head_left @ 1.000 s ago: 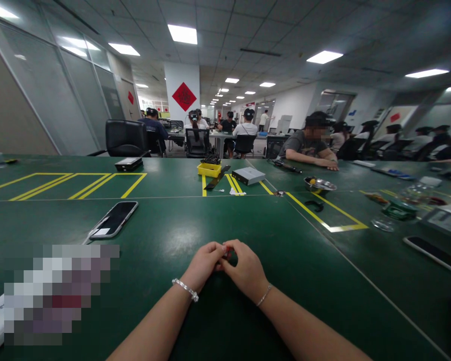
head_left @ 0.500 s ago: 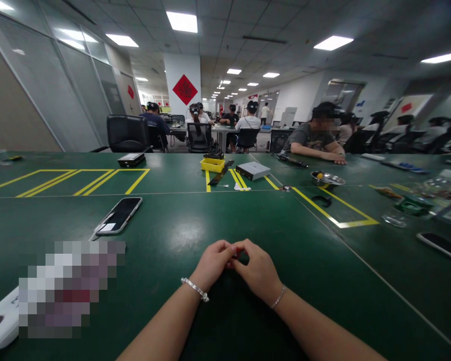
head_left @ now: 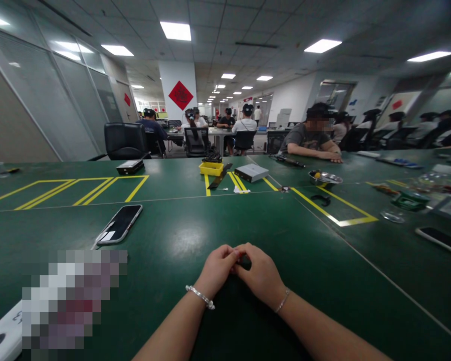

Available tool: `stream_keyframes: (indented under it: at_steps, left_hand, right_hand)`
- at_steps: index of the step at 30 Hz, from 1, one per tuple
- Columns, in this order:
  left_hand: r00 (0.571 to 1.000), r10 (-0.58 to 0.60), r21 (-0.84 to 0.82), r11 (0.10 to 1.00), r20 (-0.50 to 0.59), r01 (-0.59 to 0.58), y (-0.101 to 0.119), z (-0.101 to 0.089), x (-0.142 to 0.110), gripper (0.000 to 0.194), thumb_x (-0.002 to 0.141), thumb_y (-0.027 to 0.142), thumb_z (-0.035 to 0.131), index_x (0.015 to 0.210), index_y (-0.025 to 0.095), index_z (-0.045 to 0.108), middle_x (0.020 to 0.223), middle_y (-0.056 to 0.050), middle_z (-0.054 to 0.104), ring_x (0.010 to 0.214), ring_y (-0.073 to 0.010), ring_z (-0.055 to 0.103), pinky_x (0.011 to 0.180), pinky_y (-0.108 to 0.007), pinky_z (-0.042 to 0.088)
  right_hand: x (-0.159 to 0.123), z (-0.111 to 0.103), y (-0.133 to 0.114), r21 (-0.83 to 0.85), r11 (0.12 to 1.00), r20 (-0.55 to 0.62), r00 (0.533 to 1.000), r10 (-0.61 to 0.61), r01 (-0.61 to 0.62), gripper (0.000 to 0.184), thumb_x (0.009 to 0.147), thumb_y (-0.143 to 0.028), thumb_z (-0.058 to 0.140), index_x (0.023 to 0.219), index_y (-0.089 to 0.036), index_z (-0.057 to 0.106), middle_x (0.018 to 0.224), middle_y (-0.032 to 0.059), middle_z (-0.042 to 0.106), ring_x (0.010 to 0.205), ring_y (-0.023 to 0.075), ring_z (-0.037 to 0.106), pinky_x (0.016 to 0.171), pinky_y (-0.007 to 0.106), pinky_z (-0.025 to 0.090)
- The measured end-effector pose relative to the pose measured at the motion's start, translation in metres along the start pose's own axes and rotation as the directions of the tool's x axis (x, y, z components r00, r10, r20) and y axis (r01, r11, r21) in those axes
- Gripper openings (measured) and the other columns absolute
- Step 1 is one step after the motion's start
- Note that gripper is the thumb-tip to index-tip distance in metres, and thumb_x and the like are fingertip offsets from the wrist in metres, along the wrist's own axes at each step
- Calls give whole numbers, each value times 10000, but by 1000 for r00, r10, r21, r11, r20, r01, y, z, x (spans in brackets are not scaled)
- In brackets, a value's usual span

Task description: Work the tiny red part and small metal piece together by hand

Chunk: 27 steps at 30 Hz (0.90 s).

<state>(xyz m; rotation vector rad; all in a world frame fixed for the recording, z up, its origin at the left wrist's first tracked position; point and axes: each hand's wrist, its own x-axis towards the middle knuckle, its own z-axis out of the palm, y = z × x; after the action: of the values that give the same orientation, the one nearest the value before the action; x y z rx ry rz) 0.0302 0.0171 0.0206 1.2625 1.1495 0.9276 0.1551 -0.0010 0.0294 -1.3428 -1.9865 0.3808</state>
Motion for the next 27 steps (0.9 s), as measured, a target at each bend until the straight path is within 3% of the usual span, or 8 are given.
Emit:
stream_keyframes:
  at_steps: [8, 19, 27]
  left_hand:
    - [999, 41, 97, 995, -28, -38, 1, -1, -3, 236, 680, 373, 501, 601, 151, 516, 532, 35, 479, 487, -81, 411, 473, -193, 303]
    - [999, 33, 35, 999, -14, -32, -3, -1, 0, 213, 670, 362, 516, 614, 157, 509, 535, 31, 504, 483, -85, 445, 480, -191, 344]
    - [999, 35, 25, 999, -12, -35, -10, -2, 4, 207, 669, 358, 517, 645, 152, 512, 562, 17, 527, 498, -93, 478, 492, -201, 378]
  right_hand:
    - [1, 4, 0, -10, 999, 8, 999, 39, -39, 120, 687, -248, 515, 789, -189, 491, 706, -5, 540, 665, 120, 500, 614, 247, 366]
    - [0, 2, 4, -128, 992, 9, 1000, -6, 7, 137, 661, -266, 554, 767, -196, 504, 702, 5, 555, 691, 141, 516, 631, 250, 355]
    - [2, 3, 4, -106, 994, 6, 1000, -11, 11, 134, 676, -247, 539, 795, -197, 503, 715, 3, 560, 687, 136, 519, 612, 240, 355]
